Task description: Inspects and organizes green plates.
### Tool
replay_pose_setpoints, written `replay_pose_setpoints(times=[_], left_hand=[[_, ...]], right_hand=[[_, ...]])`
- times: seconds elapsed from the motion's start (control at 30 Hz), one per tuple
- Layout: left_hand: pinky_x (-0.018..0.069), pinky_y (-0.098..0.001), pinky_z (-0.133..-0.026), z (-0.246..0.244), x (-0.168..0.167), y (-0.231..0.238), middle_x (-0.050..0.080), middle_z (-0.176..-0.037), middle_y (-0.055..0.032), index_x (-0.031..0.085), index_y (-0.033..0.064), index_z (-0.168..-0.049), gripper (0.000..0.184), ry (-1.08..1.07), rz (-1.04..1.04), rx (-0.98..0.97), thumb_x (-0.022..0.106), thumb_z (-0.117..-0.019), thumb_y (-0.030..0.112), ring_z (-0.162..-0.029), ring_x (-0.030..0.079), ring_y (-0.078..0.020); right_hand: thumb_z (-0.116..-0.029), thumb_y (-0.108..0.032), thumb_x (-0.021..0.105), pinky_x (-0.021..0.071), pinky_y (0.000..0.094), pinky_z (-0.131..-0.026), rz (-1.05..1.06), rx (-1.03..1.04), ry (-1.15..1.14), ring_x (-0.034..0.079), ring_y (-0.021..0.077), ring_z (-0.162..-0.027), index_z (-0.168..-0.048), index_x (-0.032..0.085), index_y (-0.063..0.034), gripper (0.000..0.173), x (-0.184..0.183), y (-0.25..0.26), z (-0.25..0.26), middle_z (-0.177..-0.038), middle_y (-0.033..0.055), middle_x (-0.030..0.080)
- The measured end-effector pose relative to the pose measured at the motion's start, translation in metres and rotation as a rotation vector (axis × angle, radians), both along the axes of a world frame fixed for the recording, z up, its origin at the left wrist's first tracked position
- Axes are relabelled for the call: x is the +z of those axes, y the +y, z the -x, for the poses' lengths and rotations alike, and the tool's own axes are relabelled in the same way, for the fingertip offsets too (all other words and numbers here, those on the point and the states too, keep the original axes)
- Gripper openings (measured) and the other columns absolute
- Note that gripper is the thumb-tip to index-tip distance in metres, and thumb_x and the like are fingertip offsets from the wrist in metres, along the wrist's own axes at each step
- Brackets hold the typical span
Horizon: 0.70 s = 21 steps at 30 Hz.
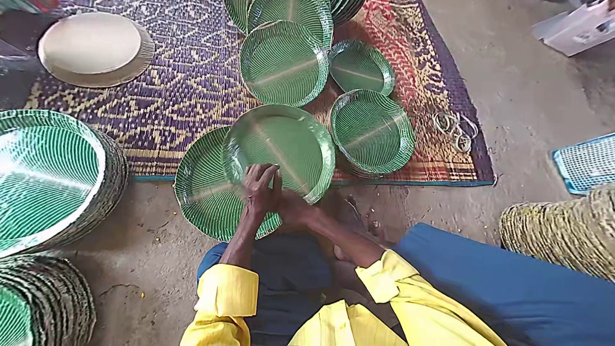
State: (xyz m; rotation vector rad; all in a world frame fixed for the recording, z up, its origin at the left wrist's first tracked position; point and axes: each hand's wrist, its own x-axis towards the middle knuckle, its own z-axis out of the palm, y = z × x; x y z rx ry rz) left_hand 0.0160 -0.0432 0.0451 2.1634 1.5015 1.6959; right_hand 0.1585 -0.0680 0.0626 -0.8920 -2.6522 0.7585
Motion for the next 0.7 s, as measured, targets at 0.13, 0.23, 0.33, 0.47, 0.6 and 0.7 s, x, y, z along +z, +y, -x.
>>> replay_pose_setpoints(times=[0.13, 0.23, 0.33, 0.47, 0.6, 0.7], left_hand=[[0.0540, -0.0544, -0.084, 0.000, 0.000, 0.002, 0.073, -0.102, -0.0188, 0.076, 0.0005, -0.106, 0.027, 0.170, 0.393, -0.111, 0.062, -0.0956, 0.021, -0.097, 0.070, -0.0364], [0.0533, -0.0563, -0.086, -0.001, -0.002, 0.007, 0.073, -0.102, -0.0200, 0.076, 0.0003, -0.108, 0.028, 0.201, 0.460, -0.113, 0.063, -0.0955, 0.022, -0.098, 0.070, -0.0385], [0.0521, -0.0585, -0.088, 0.003, -0.002, 0.007, 0.072, -0.108, -0.0218, 0.075, 0.0003, -0.112, 0.031, 0.187, 0.548, -0.098, 0.062, -0.0979, 0.024, -0.103, 0.069, -0.0407], [0.0506, -0.0583, -0.090, 0.008, -0.004, 0.009, 0.071, -0.108, -0.0219, 0.075, 0.0000, -0.111, 0.031, 0.196, 0.597, -0.099, 0.060, -0.0996, 0.025, -0.104, 0.068, -0.0403], [0.0540, -0.0548, -0.084, 0.011, -0.006, 0.008, 0.073, -0.097, -0.0198, 0.077, -0.0008, -0.101, 0.027, 0.100, 0.369, -0.077, 0.058, -0.0969, 0.019, -0.092, 0.071, -0.0364], [0.0566, -0.0501, -0.080, 0.017, -0.009, 0.009, 0.074, -0.089, -0.0194, 0.077, -0.0027, -0.093, 0.028, 0.040, 0.250, -0.022, 0.057, -0.0969, 0.016, -0.084, 0.072, -0.0332]], right_hand=[[-0.0901, 0.001, 0.067, 0.0548, 0.0558, -0.090, -0.114, 0.228, 0.017, 0.070, 0.0368, -0.105, -0.094, 0.076, -0.0030, 0.011, -0.025, -0.025, 0.005, -0.104, 0.0178, 0.074], [-0.0878, -0.008, 0.068, 0.0551, 0.0583, -0.083, -0.078, 0.213, 0.040, 0.071, 0.0386, -0.096, -0.086, 0.074, -0.0004, 0.009, -0.019, -0.014, -0.009, -0.094, 0.0195, 0.073], [-0.0888, -0.026, 0.072, 0.0535, 0.0590, -0.087, -0.037, 0.151, 0.020, 0.070, 0.0392, -0.099, -0.096, 0.077, -0.0023, 0.025, -0.006, 0.003, -0.029, -0.099, 0.0193, 0.074], [-0.0937, -0.040, 0.071, 0.0494, 0.0570, -0.099, 0.092, -0.031, 0.004, 0.067, 0.0366, -0.110, -0.112, 0.076, -0.0011, 0.044, 0.011, 0.025, -0.055, -0.111, 0.0196, 0.073], [-0.0921, -0.037, 0.076, 0.0503, 0.0518, -0.102, 0.116, -0.417, 0.103, 0.065, 0.0338, -0.115, -0.115, 0.075, -0.0004, 0.043, 0.011, 0.040, -0.072, -0.118, 0.0193, 0.071], [-0.0972, -0.036, 0.069, 0.0472, 0.0488, -0.109, 0.241, -0.542, 0.103, 0.061, 0.0334, -0.126, -0.131, 0.068, 0.0003, 0.049, -0.002, 0.033, -0.075, -0.133, 0.0222, 0.064]])
